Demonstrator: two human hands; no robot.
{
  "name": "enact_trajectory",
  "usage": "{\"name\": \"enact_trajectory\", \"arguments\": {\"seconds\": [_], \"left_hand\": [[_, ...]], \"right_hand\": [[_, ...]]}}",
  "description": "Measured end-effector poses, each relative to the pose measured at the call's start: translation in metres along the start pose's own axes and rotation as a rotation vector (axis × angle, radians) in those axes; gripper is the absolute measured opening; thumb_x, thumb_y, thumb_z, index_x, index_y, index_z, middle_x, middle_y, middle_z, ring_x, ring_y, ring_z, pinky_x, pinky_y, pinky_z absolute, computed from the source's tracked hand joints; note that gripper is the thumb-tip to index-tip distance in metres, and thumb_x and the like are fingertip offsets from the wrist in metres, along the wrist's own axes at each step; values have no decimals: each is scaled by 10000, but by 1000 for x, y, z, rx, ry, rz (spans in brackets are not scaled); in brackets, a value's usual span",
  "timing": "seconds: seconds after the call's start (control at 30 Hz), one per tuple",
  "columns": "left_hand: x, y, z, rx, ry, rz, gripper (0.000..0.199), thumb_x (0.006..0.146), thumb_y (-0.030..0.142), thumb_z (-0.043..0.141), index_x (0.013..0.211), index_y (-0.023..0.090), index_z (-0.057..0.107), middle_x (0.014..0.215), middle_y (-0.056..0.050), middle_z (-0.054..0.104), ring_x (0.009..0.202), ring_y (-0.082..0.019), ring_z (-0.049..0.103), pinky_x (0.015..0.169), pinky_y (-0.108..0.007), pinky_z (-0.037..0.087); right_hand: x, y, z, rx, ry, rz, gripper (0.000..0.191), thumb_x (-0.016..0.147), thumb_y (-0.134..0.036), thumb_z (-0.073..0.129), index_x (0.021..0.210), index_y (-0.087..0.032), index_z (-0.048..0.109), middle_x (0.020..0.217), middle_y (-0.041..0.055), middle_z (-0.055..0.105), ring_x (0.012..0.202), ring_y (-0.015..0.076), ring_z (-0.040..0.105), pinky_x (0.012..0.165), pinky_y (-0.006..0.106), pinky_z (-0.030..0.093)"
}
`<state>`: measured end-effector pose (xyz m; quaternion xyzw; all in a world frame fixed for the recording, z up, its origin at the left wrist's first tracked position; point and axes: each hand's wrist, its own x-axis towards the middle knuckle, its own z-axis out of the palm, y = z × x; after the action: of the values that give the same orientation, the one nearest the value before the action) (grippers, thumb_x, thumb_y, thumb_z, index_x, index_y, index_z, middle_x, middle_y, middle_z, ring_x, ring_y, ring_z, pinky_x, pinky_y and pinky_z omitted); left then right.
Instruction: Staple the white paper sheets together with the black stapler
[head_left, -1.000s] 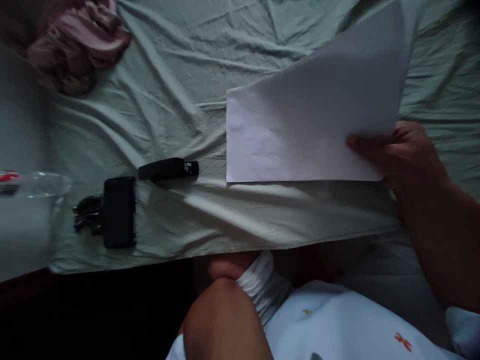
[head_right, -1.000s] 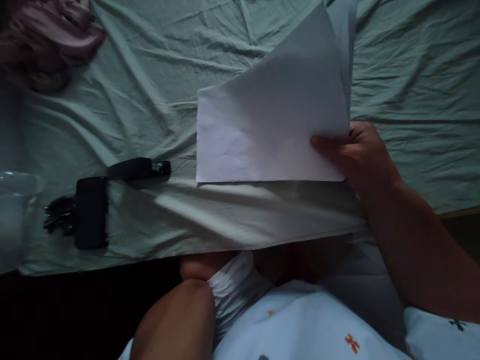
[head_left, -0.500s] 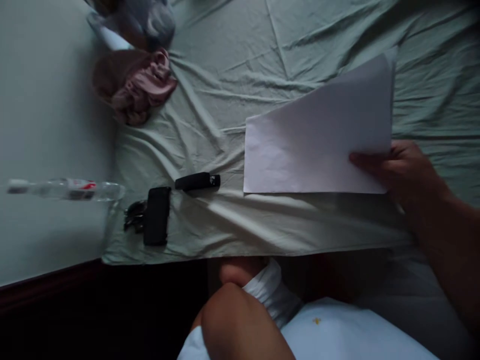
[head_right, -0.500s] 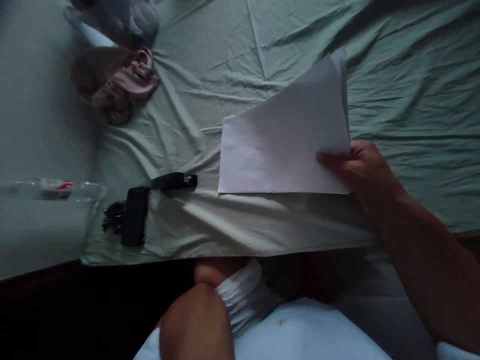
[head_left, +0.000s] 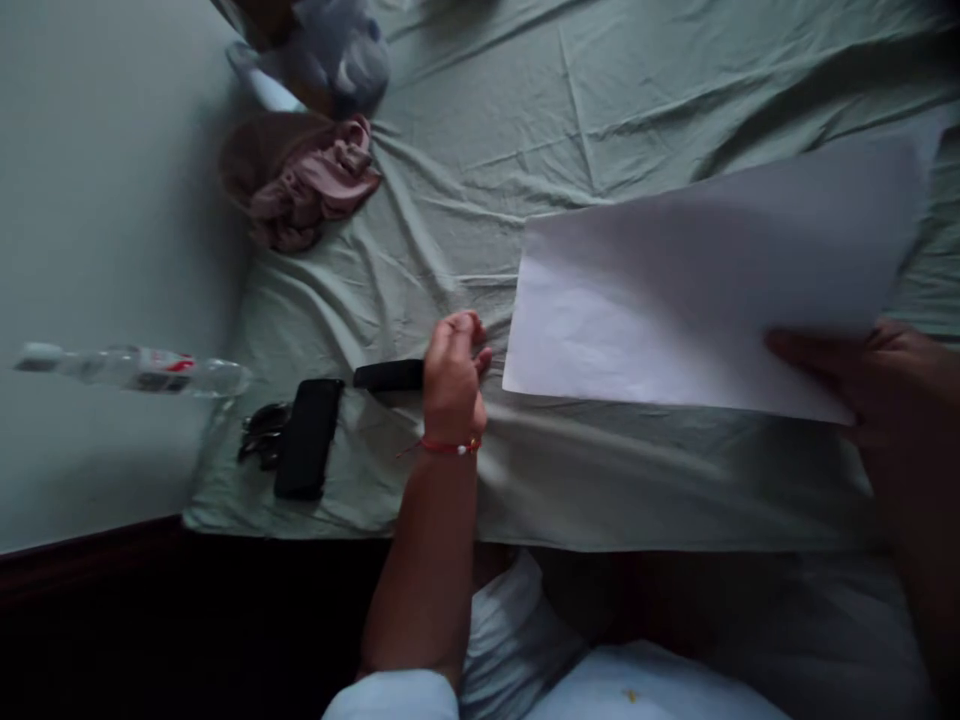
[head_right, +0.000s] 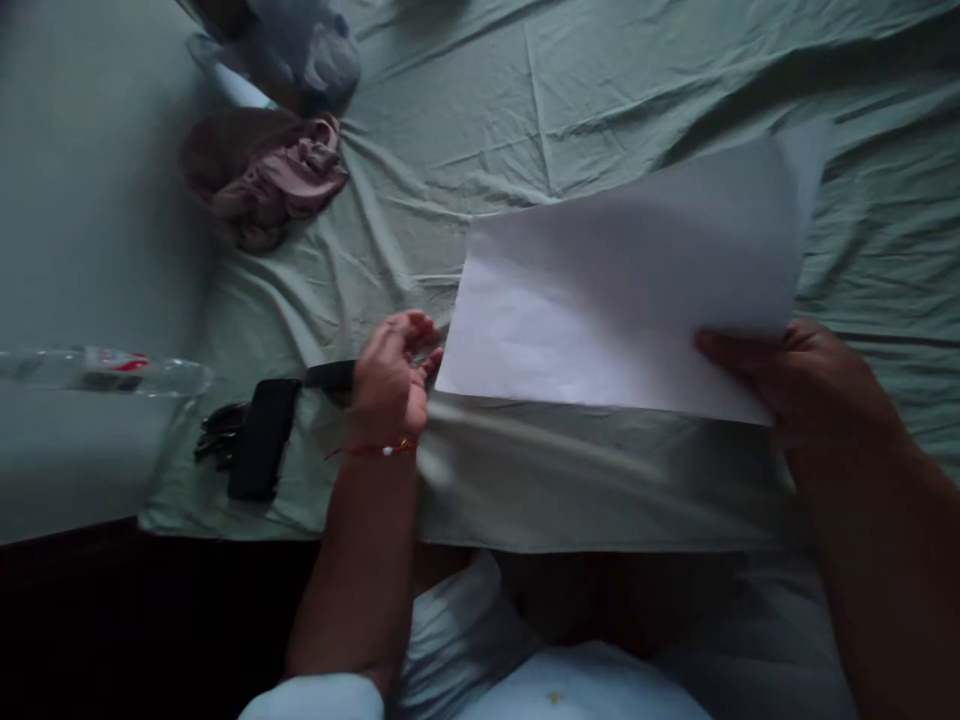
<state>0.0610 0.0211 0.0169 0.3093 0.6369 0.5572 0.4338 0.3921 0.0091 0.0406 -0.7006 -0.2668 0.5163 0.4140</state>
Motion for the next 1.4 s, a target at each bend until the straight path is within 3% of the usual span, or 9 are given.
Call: {"name": "enact_trajectory", "arguments": {"seconds": [0.07,0.2,0.33,0.43,0.53,0.67,0.9,1.23,1.4], "left_hand": [[-1,-2,3,-67,-29,-85,316,912,524,702,964,213,686,938,-51,736,924,-168,709,725,-242,541],[-8,5,6,-135,-328,-229,445,725,591,842,865,189,713,781,-51,731,844,-223,729,714,-309,575],[-10,6,0,-10,-273,-171,416,540,411,997,738,171,721,640,21,680,598,-107,606,572,-219,485],[-12,2,-2,27,-219,-157,514,549,552,988,621,164,659,548,45,597,482,-57,452,447,-194,344],[-13,2,-1,-41,-239,-189,570,551,649,961,625,182,642,534,44,575,503,-86,496,477,-212,410],[-12,5,-3,-96,-326,-195,503,539,524,1006,797,188,735,670,23,678,634,-115,621,622,-229,531],[-10,1,-7,-35,-263,-185,567,572,598,973,619,178,595,526,62,515,467,-55,419,433,-190,328],[-9,7,-8,-16,-351,-166,425,664,506,951,684,183,675,561,54,500,488,-62,404,446,-197,342],[-2,-5,-15,29,-322,-123,302,657,377,937,787,171,759,683,8,661,609,-89,545,572,-203,436]], "right_hand": [[0,0,4,25,55,35,239,570,-270,938,759,-264,790,779,28,752,531,146,616,392,248,480],[-3,1,9,39,68,44,287,534,-289,959,769,-270,797,783,26,758,555,155,641,409,239,496],[-6,1,11,-23,67,21,299,565,-356,946,806,-238,814,803,42,766,572,152,650,429,231,502],[-5,2,13,-16,79,6,332,519,-381,957,758,-213,801,755,42,748,536,138,611,390,212,441],[0,3,13,41,69,-24,341,505,-368,958,768,-211,807,751,32,743,540,122,600,409,205,433],[10,6,10,13,118,-94,332,540,-365,950,810,-222,821,764,25,747,557,125,610,426,207,437],[9,10,8,1,127,-74,274,580,-367,926,784,-223,814,793,34,760,597,138,623,460,226,450],[1,-1,6,-17,225,-134,218,639,-339,918,761,-220,782,746,16,713,573,111,538,463,236,376],[8,6,0,-25,200,-198,221,613,-318,932,730,-217,774,773,11,725,588,88,531,509,238,425]]}}
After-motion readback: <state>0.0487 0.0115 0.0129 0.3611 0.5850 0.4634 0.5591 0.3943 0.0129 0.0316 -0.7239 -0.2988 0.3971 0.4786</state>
